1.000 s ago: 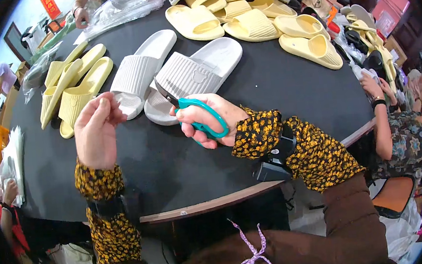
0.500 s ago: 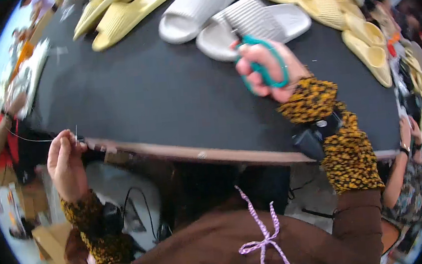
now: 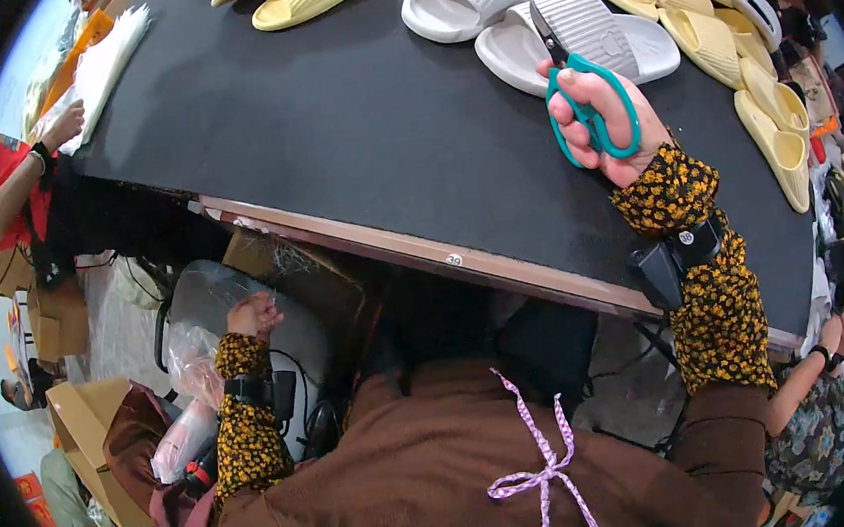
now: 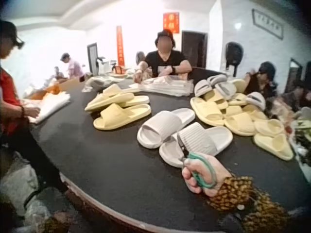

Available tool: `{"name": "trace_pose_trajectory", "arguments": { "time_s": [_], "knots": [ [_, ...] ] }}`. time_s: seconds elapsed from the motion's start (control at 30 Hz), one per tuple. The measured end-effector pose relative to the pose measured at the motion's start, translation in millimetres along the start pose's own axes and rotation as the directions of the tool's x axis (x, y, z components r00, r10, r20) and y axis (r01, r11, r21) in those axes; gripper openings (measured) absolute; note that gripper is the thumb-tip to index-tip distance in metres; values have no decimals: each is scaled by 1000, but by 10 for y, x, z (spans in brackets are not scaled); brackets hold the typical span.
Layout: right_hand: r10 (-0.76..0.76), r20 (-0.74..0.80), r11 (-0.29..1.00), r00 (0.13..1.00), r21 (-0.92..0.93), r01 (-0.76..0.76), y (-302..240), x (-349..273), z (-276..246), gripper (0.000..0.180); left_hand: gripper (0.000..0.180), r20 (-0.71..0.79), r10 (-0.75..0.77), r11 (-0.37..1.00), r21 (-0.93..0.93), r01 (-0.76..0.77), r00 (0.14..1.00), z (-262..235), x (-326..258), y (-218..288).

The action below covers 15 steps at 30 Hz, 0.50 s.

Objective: Trim excess material or threads from manufactured slide sandals using snips.

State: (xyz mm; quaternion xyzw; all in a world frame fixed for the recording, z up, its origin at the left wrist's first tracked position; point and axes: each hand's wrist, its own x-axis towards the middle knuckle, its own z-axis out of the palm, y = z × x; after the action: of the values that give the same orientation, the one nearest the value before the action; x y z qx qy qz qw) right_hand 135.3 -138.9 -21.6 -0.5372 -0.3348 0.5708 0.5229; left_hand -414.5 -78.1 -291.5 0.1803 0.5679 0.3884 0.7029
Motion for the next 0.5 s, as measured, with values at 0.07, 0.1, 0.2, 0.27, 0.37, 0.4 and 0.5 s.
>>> {"name": "trace_pose_trajectory", "arguments": {
  "time_s": [0.07, 0.1, 0.2, 0.27, 0.37, 0.4, 0.5],
  "knots": [
    [-1, -31, 1000, 1000, -15, 1, 0, 0, -77, 36, 18, -140, -29, 966, 252, 63, 990, 498, -89, -75],
    [-2, -30, 1000, 1000, 8, 2, -3, 7, -103, 29, 18, -132, -30, 965, 256, 64, 991, 502, -43, -97],
    [-5, -27, 999, 1000, 42, 6, 24, 56, -56, 22, 19, -100, -85, 920, 375, 116, 991, 396, -29, -66],
    [-7, -16, 1000, 1000, 28, 7, 18, 48, -99, 21, 22, 60, -23, 695, 719, -27, 998, 532, -53, -56],
    [-14, 67, 998, 998, 62, 10, -4, 88, 19, 22, 30, -134, -74, 853, 506, 132, 988, -170, 109, -203],
    [-10, 37, 999, 999, 53, 8, 47, 80, -91, 22, 32, -142, -129, 813, 552, 187, 981, 136, 121, -234],
    [20, 11, 999, 1000, 38, -20, 23, 53, -86, 24, 32, -234, -12, 709, 684, 174, 972, 374, -62, -224]
  ]
}}
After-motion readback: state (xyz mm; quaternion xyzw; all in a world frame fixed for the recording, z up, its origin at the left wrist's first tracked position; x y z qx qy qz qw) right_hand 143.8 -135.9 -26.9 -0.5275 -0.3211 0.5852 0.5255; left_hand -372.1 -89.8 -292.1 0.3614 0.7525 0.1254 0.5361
